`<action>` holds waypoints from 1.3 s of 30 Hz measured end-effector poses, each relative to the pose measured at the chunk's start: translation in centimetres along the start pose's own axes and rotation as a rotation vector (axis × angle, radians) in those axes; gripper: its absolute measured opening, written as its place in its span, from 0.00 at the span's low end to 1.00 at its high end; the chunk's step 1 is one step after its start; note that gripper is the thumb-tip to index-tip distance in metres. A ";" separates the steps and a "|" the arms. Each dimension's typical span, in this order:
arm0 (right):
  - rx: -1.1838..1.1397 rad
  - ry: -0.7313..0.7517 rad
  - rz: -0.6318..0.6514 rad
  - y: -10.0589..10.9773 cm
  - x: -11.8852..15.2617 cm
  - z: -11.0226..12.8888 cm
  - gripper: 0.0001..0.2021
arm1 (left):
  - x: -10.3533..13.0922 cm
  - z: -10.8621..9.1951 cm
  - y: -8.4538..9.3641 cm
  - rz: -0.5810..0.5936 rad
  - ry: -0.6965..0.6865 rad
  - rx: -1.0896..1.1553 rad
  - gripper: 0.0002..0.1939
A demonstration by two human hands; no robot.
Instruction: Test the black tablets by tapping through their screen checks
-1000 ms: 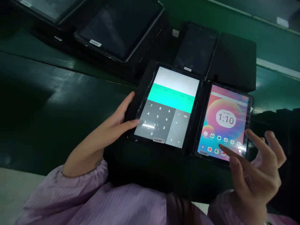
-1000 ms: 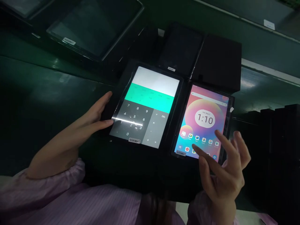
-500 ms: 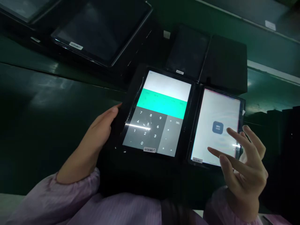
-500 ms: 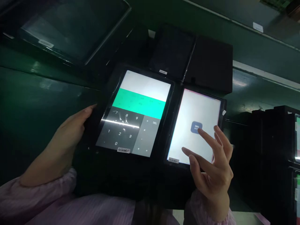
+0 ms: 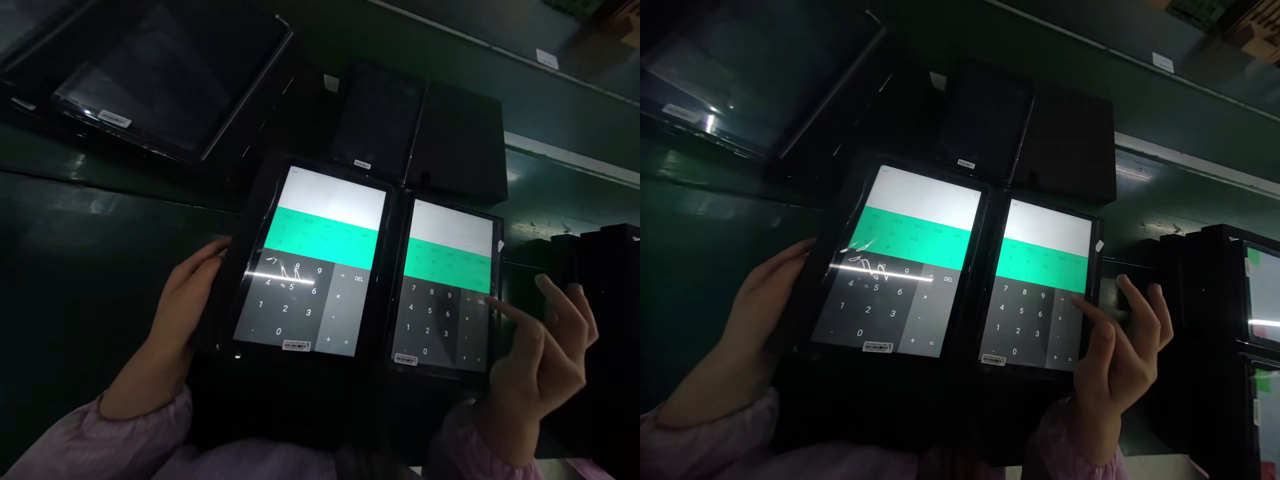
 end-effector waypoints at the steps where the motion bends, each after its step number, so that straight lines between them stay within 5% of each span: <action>1: 0.018 -0.009 -0.001 0.0 -0.1 -0.3 0.18 | 0.0 -0.1 0.0 -0.003 0.002 0.003 0.29; 10: 0.108 0.047 0.231 -0.8 -1.3 -1.0 0.20 | 0.2 -0.3 -0.2 -0.031 0.002 0.016 0.31; 15: 0.130 -0.049 0.116 -0.6 -1.4 -1.4 0.24 | 0.0 -0.3 0.0 0.014 -0.040 -0.011 0.26; 21: 0.085 0.041 0.197 -0.9 -1.2 -1.3 0.20 | -0.2 -0.1 0.1 0.038 -0.046 0.005 0.25; 26: 0.107 -0.046 0.118 -0.6 -1.4 -1.9 0.24 | -0.6 0.5 0.0 0.089 -0.103 0.074 0.25; 34: -0.014 0.168 0.178 -0.1 -1.2 2.9 0.14 | 0.2 -0.4 0.2 0.185 -0.114 0.044 0.20; 39: 0.032 0.244 0.224 -1.0 -0.8 3.4 0.13 | 0.2 -0.3 0.4 0.174 -0.113 0.026 0.18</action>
Point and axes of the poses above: each hand's wrist, its own x-axis away from the middle knuckle, its own y-axis out of the back of the hand, z = x × y, the point moved 1 cm from there along -x, towards the middle knuckle
